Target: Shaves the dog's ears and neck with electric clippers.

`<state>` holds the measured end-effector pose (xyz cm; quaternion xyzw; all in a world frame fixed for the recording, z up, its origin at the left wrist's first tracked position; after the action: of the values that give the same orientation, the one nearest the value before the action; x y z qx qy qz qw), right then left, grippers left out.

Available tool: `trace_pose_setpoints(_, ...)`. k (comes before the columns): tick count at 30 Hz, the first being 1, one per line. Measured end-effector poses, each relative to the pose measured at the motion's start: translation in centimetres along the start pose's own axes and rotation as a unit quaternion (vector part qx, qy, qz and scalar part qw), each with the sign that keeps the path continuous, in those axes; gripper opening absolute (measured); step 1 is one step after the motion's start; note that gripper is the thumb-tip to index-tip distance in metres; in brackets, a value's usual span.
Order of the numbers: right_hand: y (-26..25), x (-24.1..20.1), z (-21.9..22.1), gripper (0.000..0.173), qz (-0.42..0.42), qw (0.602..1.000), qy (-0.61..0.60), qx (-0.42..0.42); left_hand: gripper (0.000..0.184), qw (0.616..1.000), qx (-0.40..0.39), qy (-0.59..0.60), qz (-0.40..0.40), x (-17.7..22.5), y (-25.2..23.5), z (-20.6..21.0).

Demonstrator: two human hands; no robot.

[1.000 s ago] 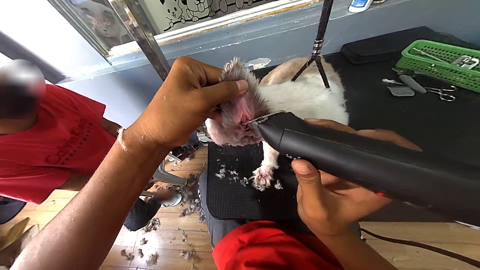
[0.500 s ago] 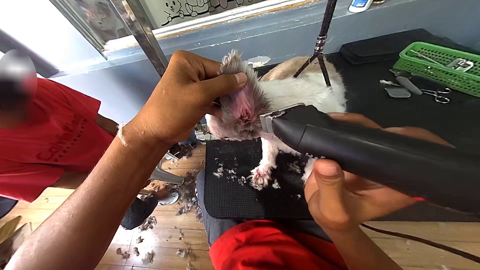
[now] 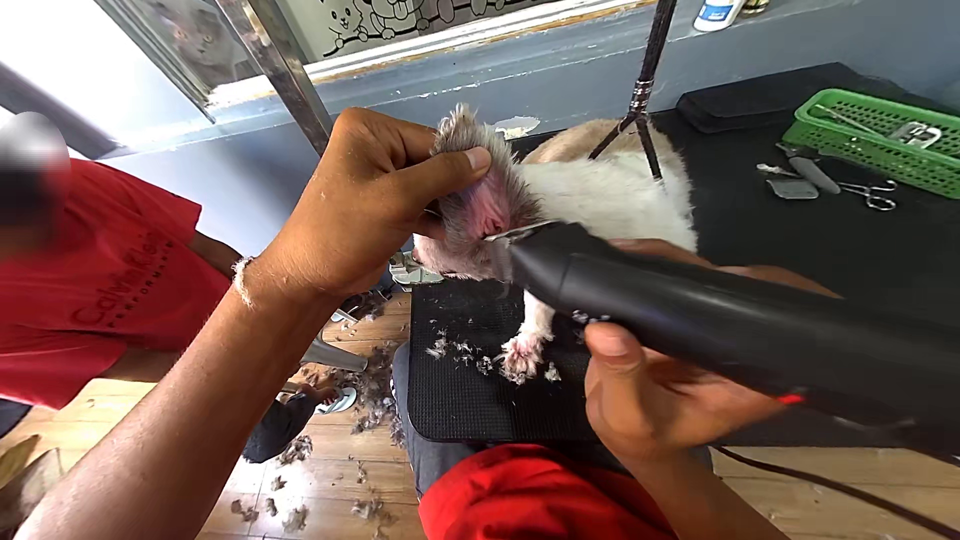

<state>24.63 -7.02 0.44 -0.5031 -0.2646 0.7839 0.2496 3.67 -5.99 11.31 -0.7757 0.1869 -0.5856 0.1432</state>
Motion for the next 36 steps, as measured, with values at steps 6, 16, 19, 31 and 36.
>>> trace_pose_setpoints(6,-0.6,-0.1,1.5,0.059,-0.017,0.999,0.035,0.013,0.022,1.000,0.002,-0.023,0.020,0.2,0.1,0.2)
trace_pose_setpoints(16,-0.3,-0.9,2.5,0.051,-0.017,0.997,0.072,0.003,0.022,0.999,0.028,-0.038,0.017,0.4,0.8,0.5)
trace_pose_setpoints(19,-1.1,-1.6,2.5,0.042,-0.029,0.993,0.108,0.039,0.023,0.999,0.037,-0.035,0.006,0.3,1.2,0.5)
trace_pose_setpoints(31,-0.8,-1.3,3.8,0.047,0.012,0.997,0.063,-0.048,0.027,0.995,0.076,-0.055,-0.020,0.2,2.2,0.7)
trace_pose_setpoints(36,-1.5,-1.2,3.2,0.046,-0.015,0.997,0.077,0.005,0.028,0.994,0.095,-0.011,-0.058,-0.1,2.6,1.0)
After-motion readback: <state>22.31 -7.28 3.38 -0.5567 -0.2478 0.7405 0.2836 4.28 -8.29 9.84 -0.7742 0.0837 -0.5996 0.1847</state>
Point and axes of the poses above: each hand's wrist, its own y-axis away from the middle knuckle, its own z-axis out of the palm, x = y × z, the point moved 2 cm from there along -y, towards the middle knuckle, and after that the axes turned 12 degrees about z, right-handed, at the moved point
